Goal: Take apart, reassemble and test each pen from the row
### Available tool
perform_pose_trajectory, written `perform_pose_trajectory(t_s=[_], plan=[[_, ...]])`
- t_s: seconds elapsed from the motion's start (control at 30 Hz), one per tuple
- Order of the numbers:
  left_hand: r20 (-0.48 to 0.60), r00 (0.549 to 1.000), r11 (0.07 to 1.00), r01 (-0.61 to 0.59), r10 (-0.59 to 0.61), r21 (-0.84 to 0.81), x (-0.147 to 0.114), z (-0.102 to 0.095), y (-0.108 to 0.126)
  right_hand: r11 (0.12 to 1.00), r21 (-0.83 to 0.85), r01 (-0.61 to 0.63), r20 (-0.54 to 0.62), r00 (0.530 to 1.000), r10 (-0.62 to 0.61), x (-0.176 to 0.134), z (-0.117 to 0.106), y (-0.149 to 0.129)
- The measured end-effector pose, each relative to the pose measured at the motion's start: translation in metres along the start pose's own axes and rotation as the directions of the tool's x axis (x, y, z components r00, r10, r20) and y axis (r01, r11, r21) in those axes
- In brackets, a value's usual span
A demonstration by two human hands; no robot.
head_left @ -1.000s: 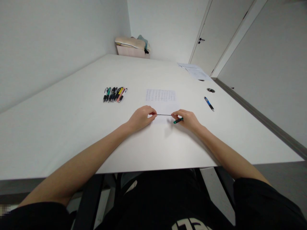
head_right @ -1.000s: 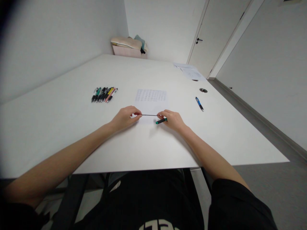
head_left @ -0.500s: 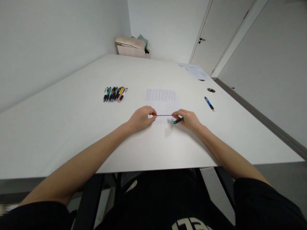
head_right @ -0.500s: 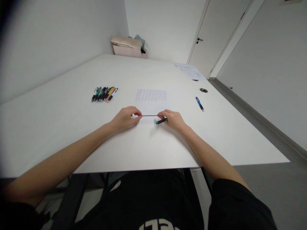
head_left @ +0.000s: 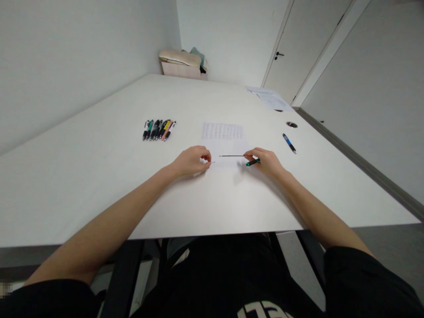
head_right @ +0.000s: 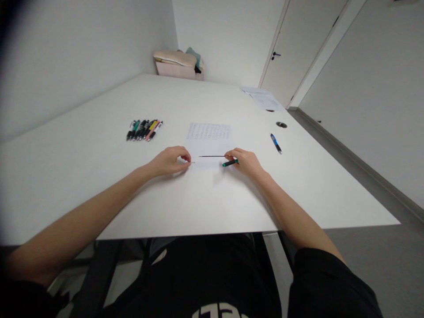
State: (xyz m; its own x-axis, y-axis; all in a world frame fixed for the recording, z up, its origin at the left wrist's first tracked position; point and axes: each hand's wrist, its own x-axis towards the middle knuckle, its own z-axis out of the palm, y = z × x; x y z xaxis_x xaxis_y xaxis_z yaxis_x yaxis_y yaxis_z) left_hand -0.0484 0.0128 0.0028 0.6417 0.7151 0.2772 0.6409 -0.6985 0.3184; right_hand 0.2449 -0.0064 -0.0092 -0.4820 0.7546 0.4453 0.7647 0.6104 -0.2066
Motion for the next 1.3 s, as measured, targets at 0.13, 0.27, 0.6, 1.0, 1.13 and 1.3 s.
perform_pose_trajectory(t_s=[0.13, 0.27, 0.6, 1.0, 1.13, 1.3], plan=[[0.120, 0.992, 0.999, 0.022, -0.026, 0.039, -0.0015, -0.0012, -0.0009, 1.000, 0.003, -0.016, -0.002, 1.000, 0.016, -0.0014, 0.0006, 0.0068], [0.147, 0.988, 0.998, 0.030, -0.039, 0.062, -0.0019, -0.0013, 0.0023, 1.000, 0.013, -0.023, -0.011, 1.000, 0.023, -0.0012, 0.0020, 0.0083], [0.176, 0.984, 0.995, 0.024, -0.041, 0.095, -0.0025, 0.0016, 0.0005, 1.000, 0.002, -0.023, -0.015, 1.000, 0.023, -0.0011, 0.0009, 0.0062], [0.166, 0.985, 0.997, 0.026, -0.038, 0.077, -0.0022, 0.0005, 0.0025, 0.999, -0.002, -0.046, -0.006, 0.999, 0.046, -0.0005, -0.0002, 0.0042], [0.154, 0.988, 0.997, 0.015, -0.027, 0.073, -0.0024, 0.0009, 0.0026, 0.999, -0.002, -0.046, -0.003, 0.999, 0.046, -0.0007, 0.0011, 0.0054], [0.154, 0.988, 0.997, 0.014, -0.026, 0.075, -0.0030, 0.0007, 0.0032, 0.999, -0.006, -0.045, -0.004, 0.999, 0.045, -0.0006, 0.0013, 0.0054]])
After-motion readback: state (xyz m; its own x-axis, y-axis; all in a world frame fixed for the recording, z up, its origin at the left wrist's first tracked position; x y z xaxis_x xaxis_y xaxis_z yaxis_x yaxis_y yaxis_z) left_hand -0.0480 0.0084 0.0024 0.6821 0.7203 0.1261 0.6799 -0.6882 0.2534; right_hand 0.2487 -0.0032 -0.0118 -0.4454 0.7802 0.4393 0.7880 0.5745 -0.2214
